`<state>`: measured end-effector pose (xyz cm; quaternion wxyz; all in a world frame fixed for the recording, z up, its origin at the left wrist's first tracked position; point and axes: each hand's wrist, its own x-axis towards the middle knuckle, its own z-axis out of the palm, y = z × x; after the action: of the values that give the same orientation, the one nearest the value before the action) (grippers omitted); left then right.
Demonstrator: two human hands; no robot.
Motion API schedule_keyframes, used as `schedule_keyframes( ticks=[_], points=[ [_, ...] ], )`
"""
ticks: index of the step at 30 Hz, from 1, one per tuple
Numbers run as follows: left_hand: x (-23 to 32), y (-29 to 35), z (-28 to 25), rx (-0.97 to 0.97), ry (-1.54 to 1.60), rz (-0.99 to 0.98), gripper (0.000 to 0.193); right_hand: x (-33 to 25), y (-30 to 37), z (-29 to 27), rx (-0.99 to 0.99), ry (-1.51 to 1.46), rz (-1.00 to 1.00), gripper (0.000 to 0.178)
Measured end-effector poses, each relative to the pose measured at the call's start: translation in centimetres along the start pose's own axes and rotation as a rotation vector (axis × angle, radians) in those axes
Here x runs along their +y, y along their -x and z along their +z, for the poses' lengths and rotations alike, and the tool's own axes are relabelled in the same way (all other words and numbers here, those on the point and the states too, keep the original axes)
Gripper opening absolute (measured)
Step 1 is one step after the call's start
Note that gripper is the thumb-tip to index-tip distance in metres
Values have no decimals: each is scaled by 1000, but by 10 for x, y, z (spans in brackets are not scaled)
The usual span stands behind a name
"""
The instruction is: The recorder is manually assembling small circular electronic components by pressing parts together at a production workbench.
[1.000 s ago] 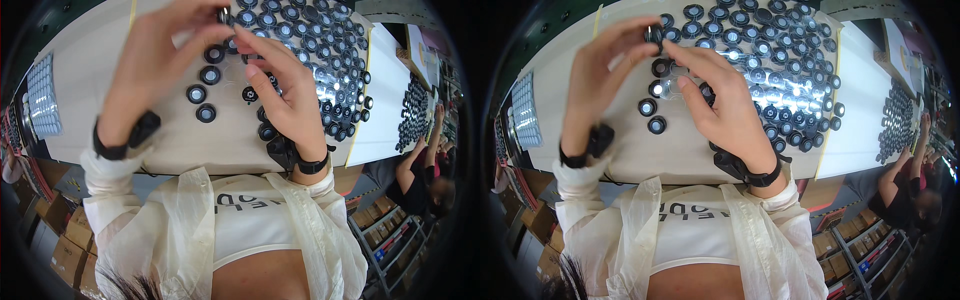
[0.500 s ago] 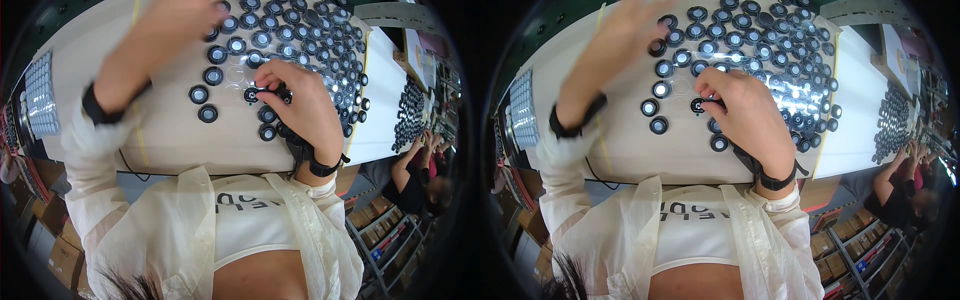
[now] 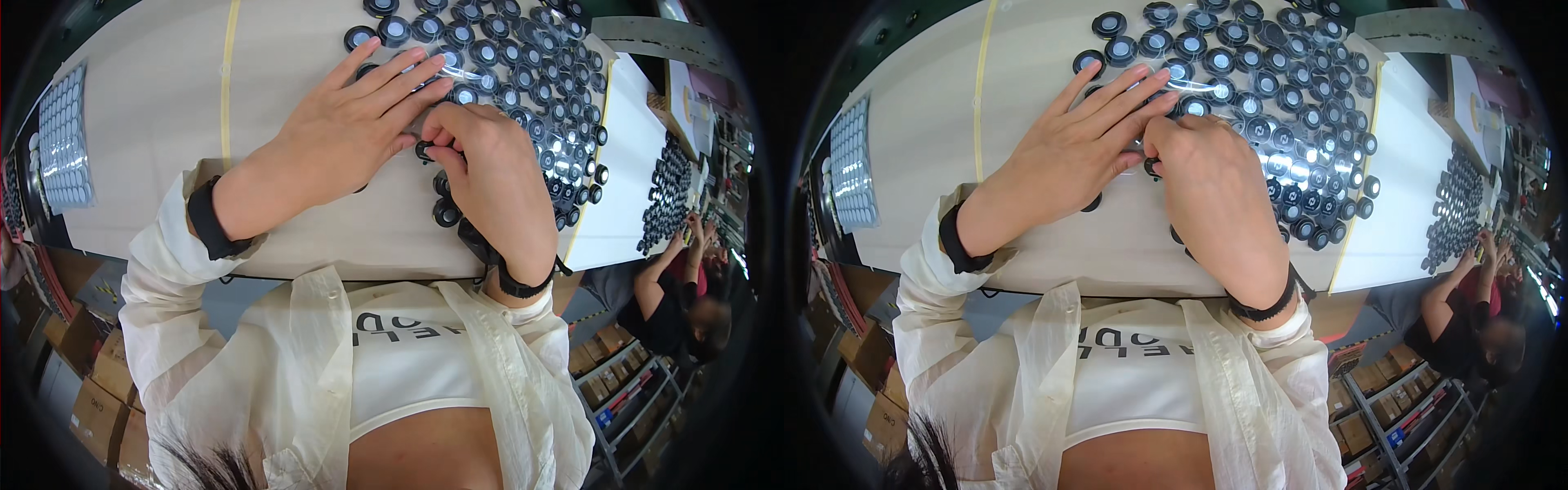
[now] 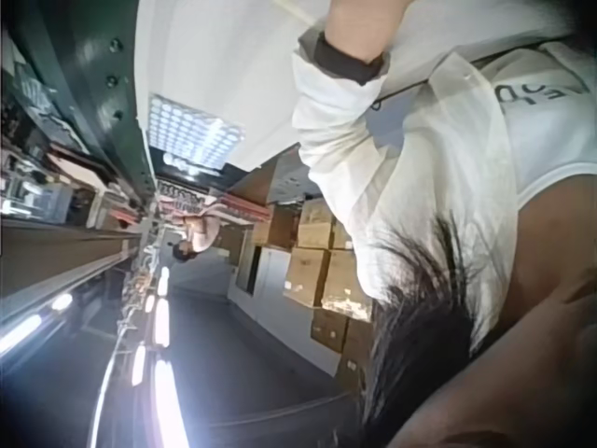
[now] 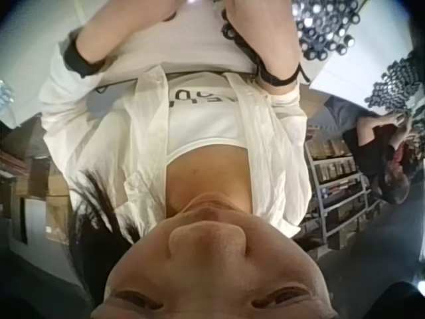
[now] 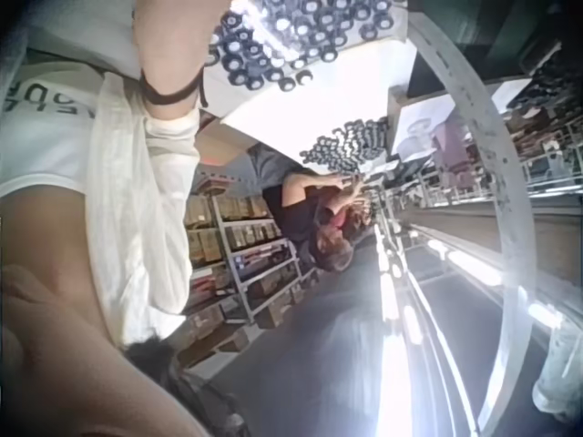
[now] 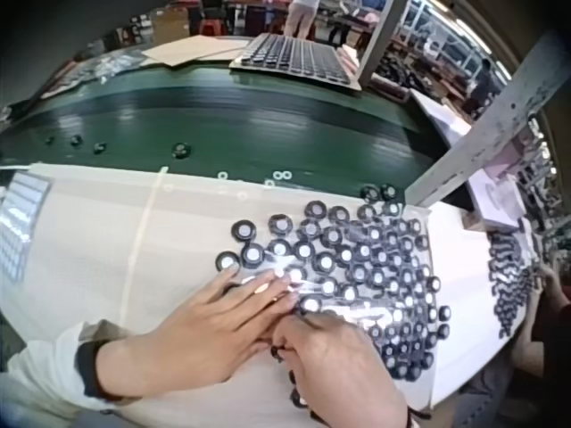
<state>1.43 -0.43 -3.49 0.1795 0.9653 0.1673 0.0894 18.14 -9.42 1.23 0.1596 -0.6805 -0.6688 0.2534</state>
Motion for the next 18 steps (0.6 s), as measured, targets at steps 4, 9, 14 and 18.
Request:
schedule_keyframes(
  ticks=[4,9,14,18],
  points=[
    [0,0,3,11,6,2,69,-8,6,-1,53,-7,-22,13],
    [-1,2,1,22,-4,12,69,-27,18,-18,94,-86,8,17],
    [-19,2,-44,180,223,-44,51,-11,18,-35,250,-425,-23,12],
    [5,35,-71,-163,277,-542,27,7,15,-25,263,-640,7,10]
  ],
)
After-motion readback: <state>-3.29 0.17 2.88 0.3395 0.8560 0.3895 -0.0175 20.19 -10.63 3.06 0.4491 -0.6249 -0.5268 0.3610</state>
